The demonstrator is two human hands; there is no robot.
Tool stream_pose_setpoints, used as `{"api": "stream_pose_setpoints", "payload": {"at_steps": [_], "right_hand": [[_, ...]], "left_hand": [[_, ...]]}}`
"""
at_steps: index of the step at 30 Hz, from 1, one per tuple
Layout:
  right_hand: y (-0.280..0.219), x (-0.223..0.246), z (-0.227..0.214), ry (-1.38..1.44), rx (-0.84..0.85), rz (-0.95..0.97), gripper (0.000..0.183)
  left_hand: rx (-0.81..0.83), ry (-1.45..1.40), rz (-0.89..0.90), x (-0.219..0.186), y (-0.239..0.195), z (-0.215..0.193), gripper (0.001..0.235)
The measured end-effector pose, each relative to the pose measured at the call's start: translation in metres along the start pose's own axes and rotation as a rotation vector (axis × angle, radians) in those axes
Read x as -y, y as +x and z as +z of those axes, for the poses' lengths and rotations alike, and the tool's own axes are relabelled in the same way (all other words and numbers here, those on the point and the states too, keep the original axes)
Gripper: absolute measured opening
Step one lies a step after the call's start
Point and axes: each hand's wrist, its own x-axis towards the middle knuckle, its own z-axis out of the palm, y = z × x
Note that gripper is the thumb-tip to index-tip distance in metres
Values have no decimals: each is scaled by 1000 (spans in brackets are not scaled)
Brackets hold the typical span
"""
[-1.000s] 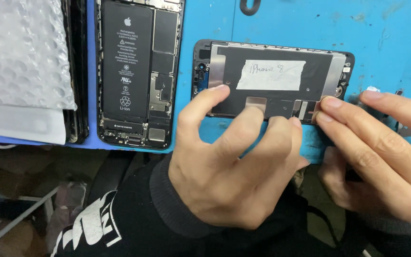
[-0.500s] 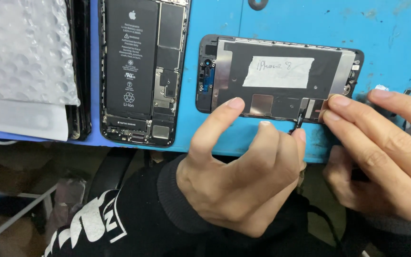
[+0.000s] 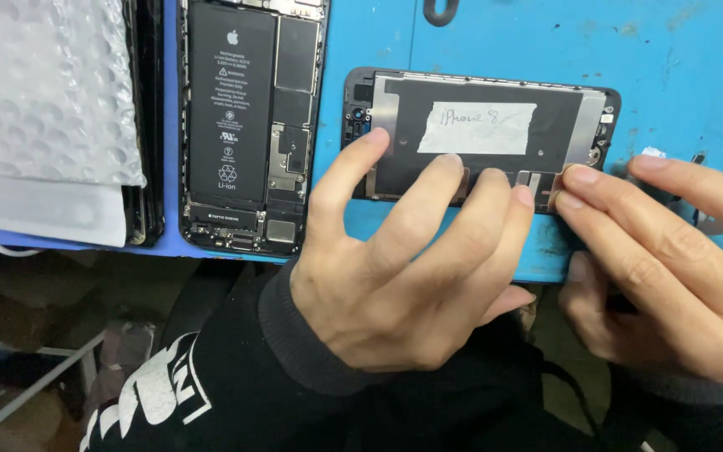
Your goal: Assembling internal components of a smartphone during a repair task.
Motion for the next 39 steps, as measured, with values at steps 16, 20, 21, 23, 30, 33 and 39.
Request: {"api": "stream_pose_setpoints", "payload": {"at_steps": [16, 20, 21, 23, 30, 33, 39], "right_hand": [[5, 3, -1, -8, -34, 2, 35], [7, 7, -1, -19, -75, 33, 31], [6, 7, 0, -19, -75, 33, 31], [3, 8, 0, -30, -64, 89, 32], [7, 7, -3, -39, -66, 84, 31], [8, 4, -4, -40, -68, 55, 31], [9, 0, -4, -39, -76, 1, 33]], "left_hand": [[5, -67, -45, 0, 6, 4, 41], [9, -68, -63, -2, 9, 2, 43], [9, -68, -62, -2, 9, 3, 43], [-3, -37, -85, -3, 9, 5, 47], [50, -45, -40, 0, 9, 7, 53], [81, -77, -14, 1, 9, 7, 57], [113, -100, -32, -1, 10, 2, 60]]}}
